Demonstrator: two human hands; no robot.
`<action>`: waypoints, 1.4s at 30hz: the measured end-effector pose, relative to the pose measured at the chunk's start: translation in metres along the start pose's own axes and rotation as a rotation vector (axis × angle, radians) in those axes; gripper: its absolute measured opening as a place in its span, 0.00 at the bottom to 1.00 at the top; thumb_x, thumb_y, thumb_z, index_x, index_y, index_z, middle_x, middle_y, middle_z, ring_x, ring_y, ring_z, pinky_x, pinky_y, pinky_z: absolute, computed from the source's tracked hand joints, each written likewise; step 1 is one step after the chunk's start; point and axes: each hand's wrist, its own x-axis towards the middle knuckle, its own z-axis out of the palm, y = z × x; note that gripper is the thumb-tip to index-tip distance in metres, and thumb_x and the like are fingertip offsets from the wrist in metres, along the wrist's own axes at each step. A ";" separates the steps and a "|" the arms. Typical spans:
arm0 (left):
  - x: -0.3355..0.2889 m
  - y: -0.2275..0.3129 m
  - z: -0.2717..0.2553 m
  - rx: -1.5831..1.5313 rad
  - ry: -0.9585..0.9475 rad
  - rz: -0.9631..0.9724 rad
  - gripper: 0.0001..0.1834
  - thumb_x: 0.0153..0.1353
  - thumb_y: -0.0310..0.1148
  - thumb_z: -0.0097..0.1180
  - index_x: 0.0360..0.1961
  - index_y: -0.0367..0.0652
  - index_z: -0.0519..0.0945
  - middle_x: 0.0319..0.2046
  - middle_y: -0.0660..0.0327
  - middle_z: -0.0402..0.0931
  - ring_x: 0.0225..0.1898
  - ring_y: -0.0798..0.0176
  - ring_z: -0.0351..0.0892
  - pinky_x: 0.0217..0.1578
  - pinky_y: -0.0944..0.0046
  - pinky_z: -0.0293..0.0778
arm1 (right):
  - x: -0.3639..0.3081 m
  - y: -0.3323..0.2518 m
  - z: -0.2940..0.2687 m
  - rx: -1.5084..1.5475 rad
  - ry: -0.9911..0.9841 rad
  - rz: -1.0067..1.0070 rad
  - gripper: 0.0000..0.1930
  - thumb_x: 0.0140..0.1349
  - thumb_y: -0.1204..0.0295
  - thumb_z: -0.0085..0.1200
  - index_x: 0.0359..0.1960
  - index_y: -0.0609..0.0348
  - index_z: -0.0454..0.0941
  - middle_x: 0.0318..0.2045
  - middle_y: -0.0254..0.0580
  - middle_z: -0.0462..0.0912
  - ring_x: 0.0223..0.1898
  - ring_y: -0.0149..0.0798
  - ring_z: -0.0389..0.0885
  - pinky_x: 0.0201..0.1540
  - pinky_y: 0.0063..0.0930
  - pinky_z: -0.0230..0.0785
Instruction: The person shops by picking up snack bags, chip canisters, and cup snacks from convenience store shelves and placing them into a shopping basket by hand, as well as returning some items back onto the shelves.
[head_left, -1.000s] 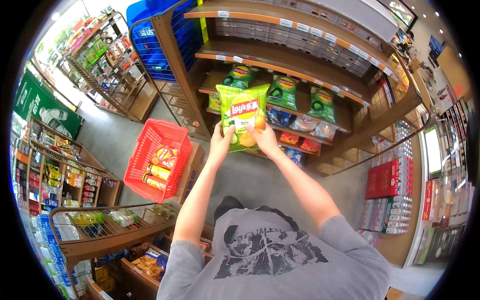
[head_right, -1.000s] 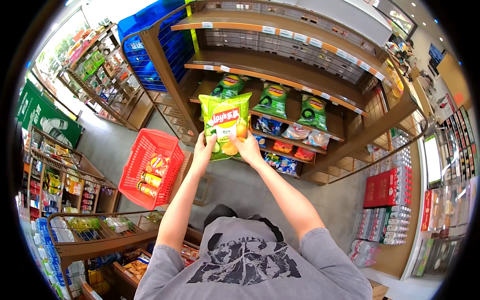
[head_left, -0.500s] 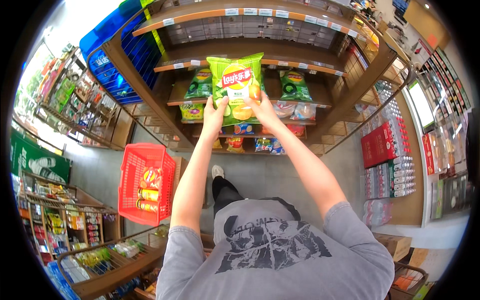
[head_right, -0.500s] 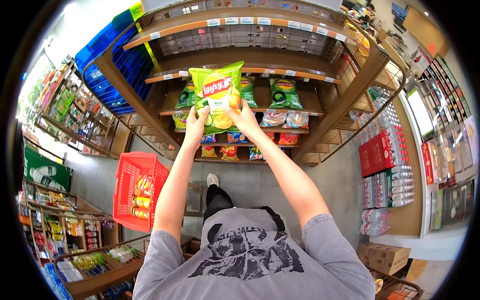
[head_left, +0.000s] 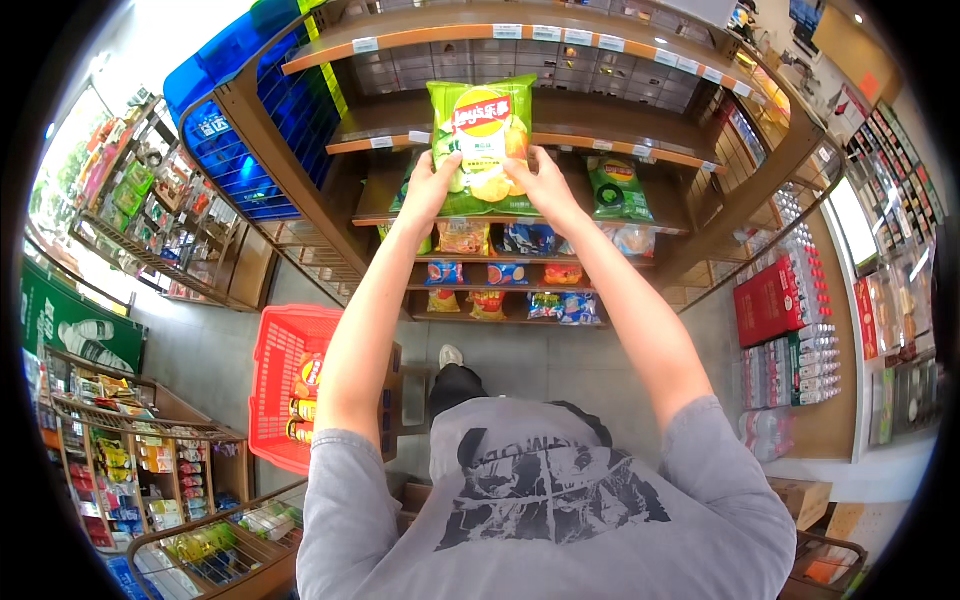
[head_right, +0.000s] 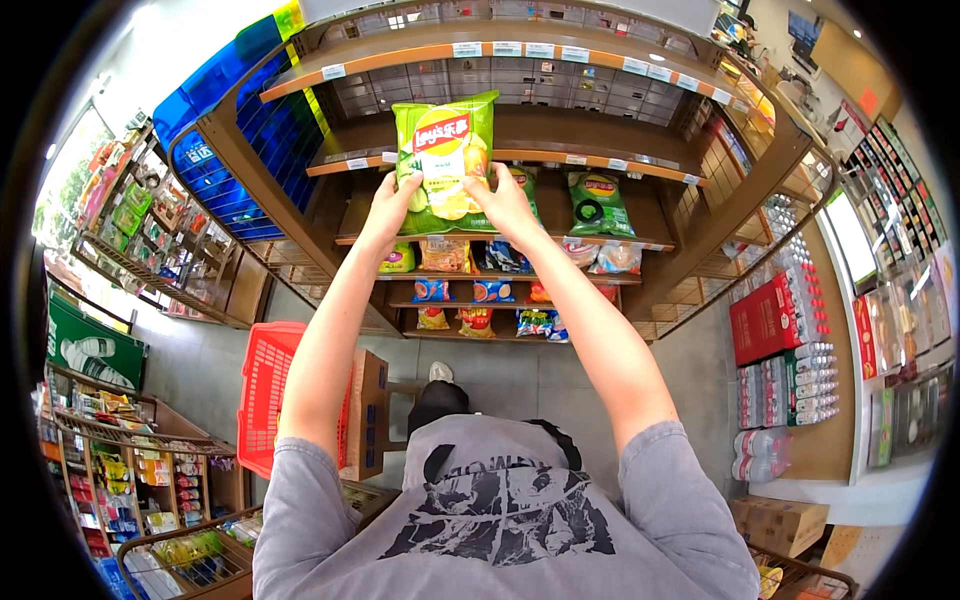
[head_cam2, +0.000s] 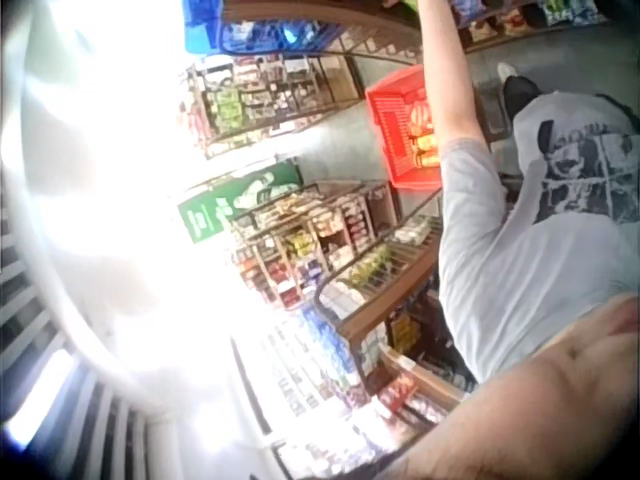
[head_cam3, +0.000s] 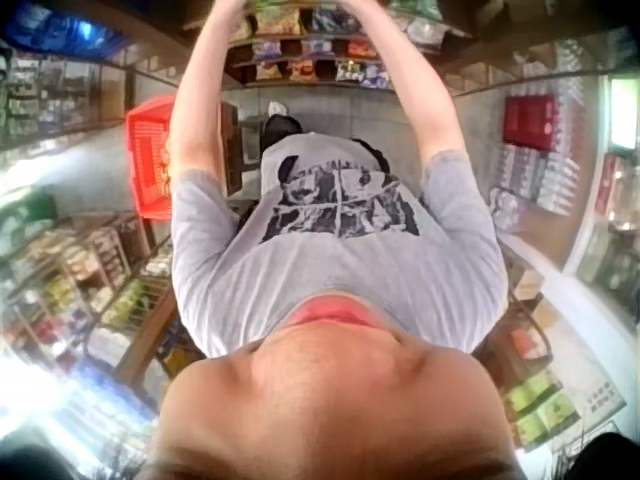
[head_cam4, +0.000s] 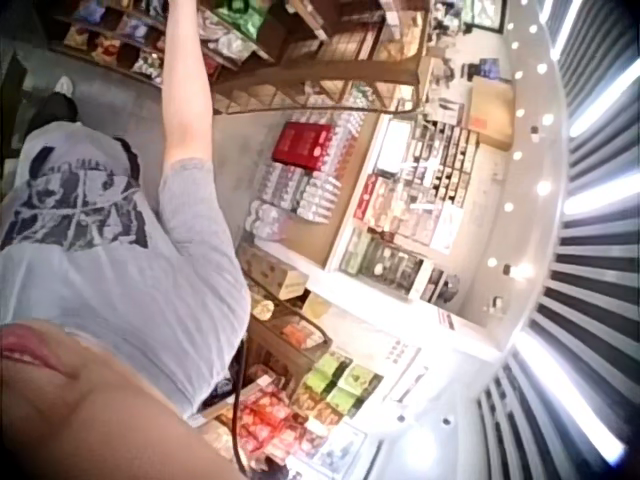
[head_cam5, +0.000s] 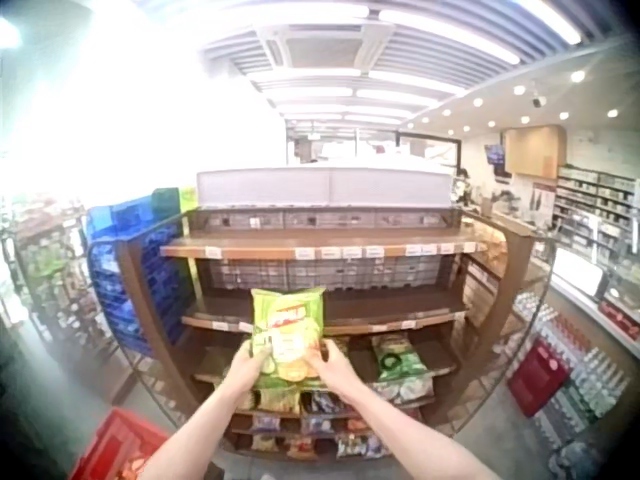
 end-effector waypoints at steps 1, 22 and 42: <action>0.011 0.000 -0.005 0.000 0.003 0.002 0.26 0.68 0.41 0.57 0.59 0.33 0.69 0.51 0.53 0.78 0.50 0.64 0.78 0.51 0.65 0.73 | 0.009 -0.002 0.003 -0.033 0.020 -0.001 0.34 0.63 0.56 0.56 0.64 0.69 0.64 0.57 0.56 0.76 0.59 0.43 0.75 0.61 0.33 0.65; 0.167 0.036 -0.036 0.088 0.052 0.123 0.26 0.65 0.32 0.57 0.62 0.33 0.68 0.50 0.53 0.78 0.49 0.61 0.79 0.49 0.63 0.75 | 0.147 -0.028 0.034 -0.277 0.246 -0.164 0.29 0.59 0.65 0.55 0.61 0.67 0.69 0.54 0.63 0.79 0.57 0.55 0.78 0.59 0.40 0.69; 0.205 -0.002 -0.063 0.654 0.249 0.228 0.33 0.60 0.36 0.54 0.65 0.33 0.65 0.54 0.35 0.74 0.58 0.37 0.73 0.59 0.50 0.68 | 0.195 0.015 0.060 -0.286 0.243 -0.150 0.30 0.59 0.70 0.59 0.64 0.63 0.67 0.47 0.58 0.83 0.49 0.55 0.82 0.53 0.40 0.74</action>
